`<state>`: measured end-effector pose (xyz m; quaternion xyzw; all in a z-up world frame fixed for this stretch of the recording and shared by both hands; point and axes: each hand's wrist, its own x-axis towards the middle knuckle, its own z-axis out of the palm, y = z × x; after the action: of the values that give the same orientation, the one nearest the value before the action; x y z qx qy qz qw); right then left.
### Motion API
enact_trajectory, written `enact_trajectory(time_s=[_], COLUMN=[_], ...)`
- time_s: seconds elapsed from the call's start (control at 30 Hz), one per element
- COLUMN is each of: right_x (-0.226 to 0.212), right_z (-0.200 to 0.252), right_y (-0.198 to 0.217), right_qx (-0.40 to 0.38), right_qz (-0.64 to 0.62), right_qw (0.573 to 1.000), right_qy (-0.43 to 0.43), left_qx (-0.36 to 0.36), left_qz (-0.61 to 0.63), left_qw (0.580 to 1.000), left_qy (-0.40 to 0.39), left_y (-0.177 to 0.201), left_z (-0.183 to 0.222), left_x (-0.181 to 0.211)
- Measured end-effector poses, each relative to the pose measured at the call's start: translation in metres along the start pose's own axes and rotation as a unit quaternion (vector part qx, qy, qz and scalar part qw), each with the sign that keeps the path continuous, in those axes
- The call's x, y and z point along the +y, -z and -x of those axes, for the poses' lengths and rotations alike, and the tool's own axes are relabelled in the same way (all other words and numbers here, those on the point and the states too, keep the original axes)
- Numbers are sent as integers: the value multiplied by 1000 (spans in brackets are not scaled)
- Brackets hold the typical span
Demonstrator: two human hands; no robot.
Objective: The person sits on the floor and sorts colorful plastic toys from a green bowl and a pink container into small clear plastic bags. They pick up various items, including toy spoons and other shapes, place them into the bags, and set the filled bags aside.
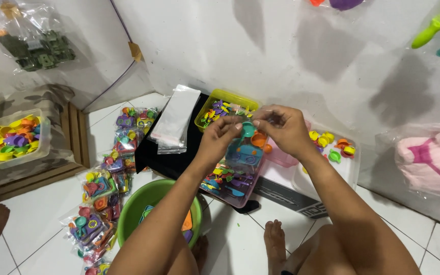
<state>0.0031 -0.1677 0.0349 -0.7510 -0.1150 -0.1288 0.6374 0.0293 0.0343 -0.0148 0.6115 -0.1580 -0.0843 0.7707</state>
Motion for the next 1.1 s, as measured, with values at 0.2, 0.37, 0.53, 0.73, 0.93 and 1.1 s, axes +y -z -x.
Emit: enact_trajectory(time_s=[0.2, 0.37, 0.53, 0.73, 0.93, 1.1], right_x=[-3, -4, 4, -10, -16, -19], right_z=[-1, 0, -1, 1, 1, 4], right_y=[3, -2, -5, -13, -16, -19], right_qx=[19, 13, 2, 24, 0, 34], right_qz=[-2, 14, 20, -6, -10, -5], right_qw=[1000, 999, 999, 998, 999, 998], right_qy=[17, 27, 32, 53, 49, 52], left_qx=[-7, 31, 63, 70, 106, 65], left_qz=[-43, -42, -18, -5, 73, 8], left_qw=[999, 998, 997, 997, 991, 997], left_qy=[-19, -30, -29, -22, -22, -49], left_y=[8, -1, -4, -2, -9, 1], left_z=[3, 13, 15, 16, 24, 23], left_x=[-5, 16, 25, 26, 50, 41])
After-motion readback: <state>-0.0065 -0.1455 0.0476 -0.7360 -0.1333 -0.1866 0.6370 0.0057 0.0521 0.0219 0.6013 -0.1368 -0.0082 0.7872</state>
